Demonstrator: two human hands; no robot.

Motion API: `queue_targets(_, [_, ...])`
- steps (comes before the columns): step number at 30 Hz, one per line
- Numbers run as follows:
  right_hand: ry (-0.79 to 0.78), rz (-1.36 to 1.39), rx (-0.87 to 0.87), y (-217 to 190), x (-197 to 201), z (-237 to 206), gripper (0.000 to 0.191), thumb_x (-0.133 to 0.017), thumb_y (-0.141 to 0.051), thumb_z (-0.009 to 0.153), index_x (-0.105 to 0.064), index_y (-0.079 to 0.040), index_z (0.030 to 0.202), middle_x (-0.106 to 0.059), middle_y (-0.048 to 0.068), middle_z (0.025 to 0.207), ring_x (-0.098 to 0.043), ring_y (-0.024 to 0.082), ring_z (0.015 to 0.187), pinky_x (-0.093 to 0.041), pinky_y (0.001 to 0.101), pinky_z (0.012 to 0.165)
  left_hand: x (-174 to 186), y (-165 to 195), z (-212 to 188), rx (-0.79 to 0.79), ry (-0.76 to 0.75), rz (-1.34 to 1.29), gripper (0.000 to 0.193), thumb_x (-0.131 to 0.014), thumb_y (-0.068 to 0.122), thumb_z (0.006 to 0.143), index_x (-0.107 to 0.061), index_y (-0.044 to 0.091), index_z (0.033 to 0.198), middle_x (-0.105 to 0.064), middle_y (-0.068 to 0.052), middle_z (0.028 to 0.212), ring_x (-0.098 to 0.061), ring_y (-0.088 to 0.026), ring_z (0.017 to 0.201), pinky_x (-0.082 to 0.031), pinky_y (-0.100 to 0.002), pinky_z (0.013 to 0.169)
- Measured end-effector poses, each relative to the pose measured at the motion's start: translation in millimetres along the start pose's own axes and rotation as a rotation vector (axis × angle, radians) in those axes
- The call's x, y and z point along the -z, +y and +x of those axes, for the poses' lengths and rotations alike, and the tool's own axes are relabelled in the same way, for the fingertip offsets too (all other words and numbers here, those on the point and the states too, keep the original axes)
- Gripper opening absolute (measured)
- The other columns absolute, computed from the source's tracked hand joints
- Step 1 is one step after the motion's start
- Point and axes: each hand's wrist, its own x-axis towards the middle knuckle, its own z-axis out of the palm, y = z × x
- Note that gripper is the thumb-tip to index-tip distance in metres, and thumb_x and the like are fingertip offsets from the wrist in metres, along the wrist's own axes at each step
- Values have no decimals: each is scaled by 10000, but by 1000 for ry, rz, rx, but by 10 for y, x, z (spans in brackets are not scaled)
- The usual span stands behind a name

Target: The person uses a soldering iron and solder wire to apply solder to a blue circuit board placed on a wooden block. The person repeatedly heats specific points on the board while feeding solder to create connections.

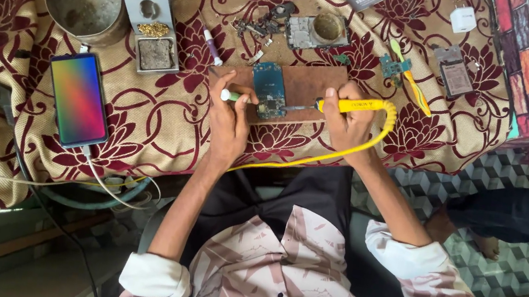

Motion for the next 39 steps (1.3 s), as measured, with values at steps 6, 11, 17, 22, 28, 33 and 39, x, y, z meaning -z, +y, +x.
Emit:
queue_targets(6, [4,-77,118,36,55,-69,328,-638,-52,1036,-444,-55,771,-505,7,628,-489,80,554,-362,295,514,-7,-39,-11,-22,-4,18,355,-436,64,1138,-307,1,1463,-690,-129,979,-623,-183,766,-506,-328,730])
queue_targets(11, [57,-106,23,-3,19,-65,331,-651,-51,1023,-454,-47,757,-512,1,616,-472,72,537,-362,285,492,-15,-62,-55,-22,-12,3,352,-442,54,1135,-312,11,1459,-686,-130,977,-607,-184,743,-495,-334,710])
queue_targets(17, [-60,112,-106,-57,49,-22,165,-548,-51,1074,-453,-16,944,-529,36,785,-480,59,704,-407,267,609,-5,-76,-50,-23,-11,8,344,-431,51,1137,-294,16,1450,-686,-124,987,-596,-171,729,-491,-320,695])
queue_targets(22, [-159,113,-99,-82,97,14,111,-530,-65,1072,-467,-10,1000,-523,45,802,-478,63,709,-408,276,612,5,-63,-52,-110,-4,33,328,-407,73,1174,-270,28,1468,-675,-121,1011,-634,-192,828,-512,-353,800])
queue_targets(28, [-3,-120,-93,-124,-3,-22,232,-609,-54,1046,-444,-31,886,-496,37,674,-474,83,593,-378,297,567,6,-66,-50,-64,-15,15,290,-403,95,1169,-285,7,1419,-684,-137,1004,-607,-182,760,-495,-340,730])
queue_targets(33, [27,25,-141,-277,-119,-174,230,-597,-37,1067,-427,-39,913,-479,43,705,-475,86,615,-383,285,537,-1,-83,-45,-30,-14,36,276,-400,97,1154,-298,-4,1390,-696,-136,984,-590,-172,703,-483,-340,695])
queue_targets(39, [48,-59,-113,-418,-136,-429,223,-596,-69,1064,-429,-41,919,-527,28,673,-536,81,581,-393,280,530,-2,-80,-41,-59,5,54,241,-396,101,1164,-309,-5,1363,-691,-136,984,-608,-190,749,-485,-348,719])
